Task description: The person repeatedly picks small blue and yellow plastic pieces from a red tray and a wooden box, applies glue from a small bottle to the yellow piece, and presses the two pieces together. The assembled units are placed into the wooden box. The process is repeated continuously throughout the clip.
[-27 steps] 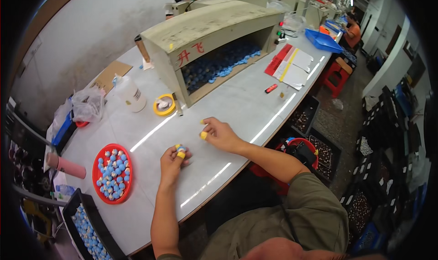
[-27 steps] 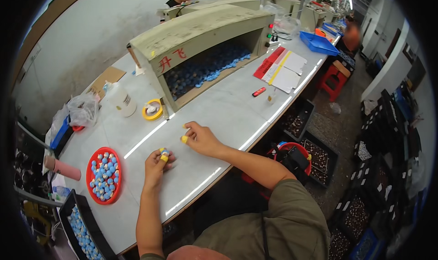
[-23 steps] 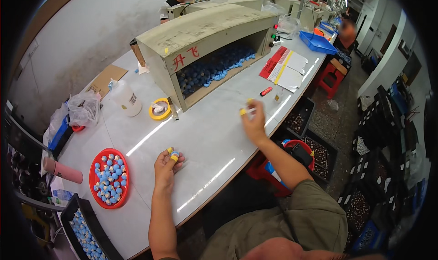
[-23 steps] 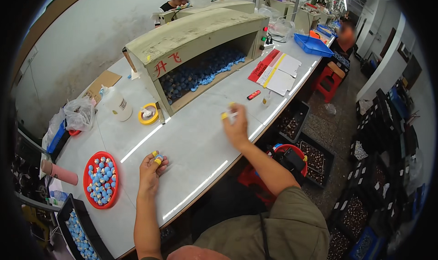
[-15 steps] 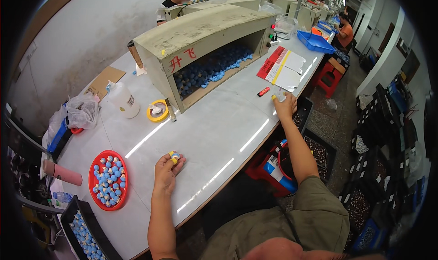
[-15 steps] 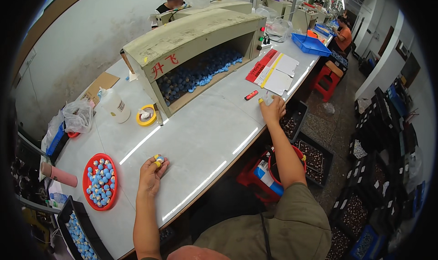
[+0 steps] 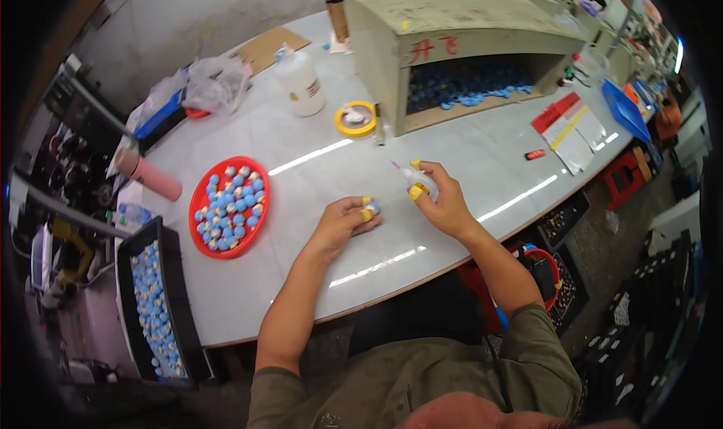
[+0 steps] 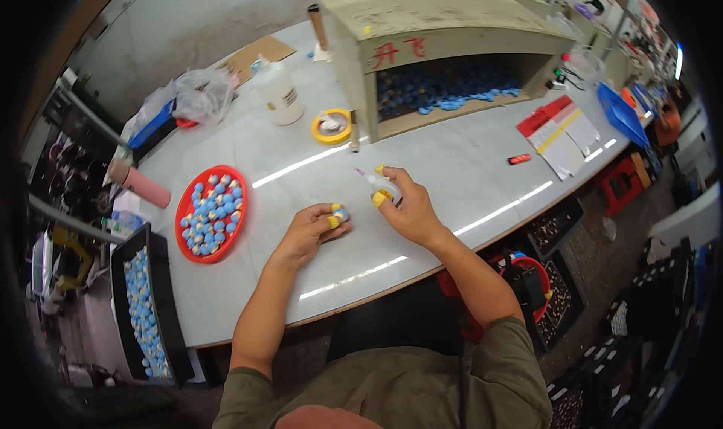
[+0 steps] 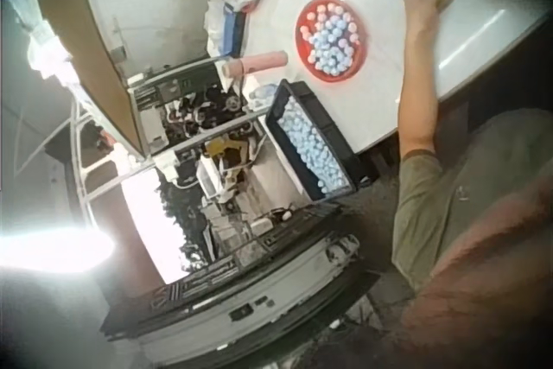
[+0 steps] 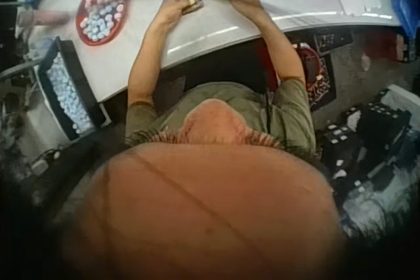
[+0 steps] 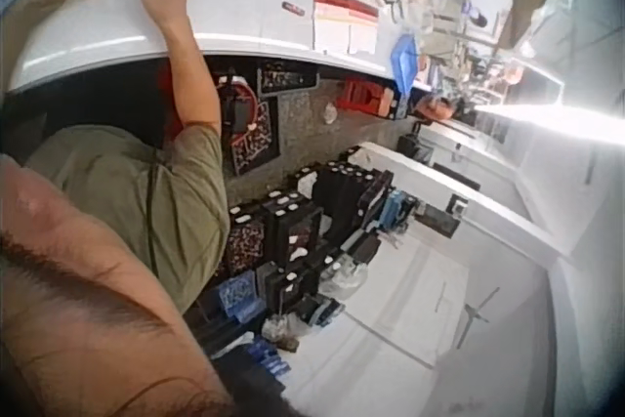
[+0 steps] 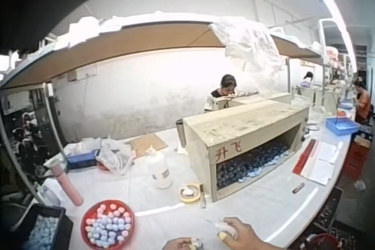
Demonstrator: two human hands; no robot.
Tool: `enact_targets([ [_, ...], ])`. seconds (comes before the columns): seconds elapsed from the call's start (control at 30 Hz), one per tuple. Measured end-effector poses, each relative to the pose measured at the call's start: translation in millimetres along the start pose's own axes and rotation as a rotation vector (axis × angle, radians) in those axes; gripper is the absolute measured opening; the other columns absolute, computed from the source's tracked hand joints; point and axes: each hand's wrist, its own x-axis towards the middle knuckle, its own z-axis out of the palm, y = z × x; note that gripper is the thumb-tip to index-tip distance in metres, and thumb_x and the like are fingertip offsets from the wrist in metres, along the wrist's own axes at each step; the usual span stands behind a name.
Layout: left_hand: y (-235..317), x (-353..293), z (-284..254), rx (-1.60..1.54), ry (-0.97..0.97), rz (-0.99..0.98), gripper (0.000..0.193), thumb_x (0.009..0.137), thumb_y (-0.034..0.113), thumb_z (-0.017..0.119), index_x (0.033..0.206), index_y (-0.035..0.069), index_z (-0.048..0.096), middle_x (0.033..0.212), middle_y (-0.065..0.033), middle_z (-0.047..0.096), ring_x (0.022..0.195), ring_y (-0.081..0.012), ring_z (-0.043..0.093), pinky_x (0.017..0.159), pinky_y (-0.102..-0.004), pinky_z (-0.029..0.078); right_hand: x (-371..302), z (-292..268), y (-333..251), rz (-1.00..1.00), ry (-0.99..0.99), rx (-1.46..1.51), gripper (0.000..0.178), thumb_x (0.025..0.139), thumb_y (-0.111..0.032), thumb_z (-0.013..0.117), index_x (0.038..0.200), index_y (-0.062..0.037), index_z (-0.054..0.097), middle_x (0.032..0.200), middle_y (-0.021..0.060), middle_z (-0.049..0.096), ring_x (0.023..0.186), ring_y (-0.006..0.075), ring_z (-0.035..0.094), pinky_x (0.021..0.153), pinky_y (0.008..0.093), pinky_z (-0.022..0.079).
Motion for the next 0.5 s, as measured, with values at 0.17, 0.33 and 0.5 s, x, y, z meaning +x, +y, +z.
enact_targets([
  [0.17,-1.0,0.0,-4.1,-0.023,-0.045,-0.015,0.031,0.093,0.004,0.067,0.122,-0.006,0.059,0.107,-0.0122,0.068,0.093,-0.0193,0.071,0.084,-0.0264,0.06,-14.3,32.3,11.8,-0.172,-0.09,0.075,0.029,0.078,-0.003,0.072,0.106,0.0015,0.065,0.093,0.0139,0.07,0.078,0.0211,0.068,0.072,0.0303,0.052],
  [0.33,2.1,-1.3,-1.4,0.066,-0.108,-0.028,0.03,0.092,0.003,0.068,0.12,-0.007,0.062,0.102,-0.0118,0.07,0.089,-0.0179,0.072,0.081,-0.0253,0.06,-21.7,31.0,24.3,-0.28,-0.055,0.029,0.025,0.079,-0.005,0.071,0.101,0.0018,0.064,0.09,0.0163,0.07,0.075,0.0291,0.068,0.068,0.0341,0.053],
  [0.5,0.8,-2.0,0.3,0.071,-0.142,-0.039,0.032,0.091,0.002,0.068,0.121,-0.009,0.062,0.101,-0.0127,0.07,0.088,-0.0171,0.071,0.081,-0.0251,0.06,-22.0,32.3,27.9,-0.43,-0.024,-0.046,0.021,0.078,-0.005,0.07,0.097,0.0017,0.064,0.087,0.0167,0.07,0.07,0.0323,0.067,0.065,0.0375,0.052],
])
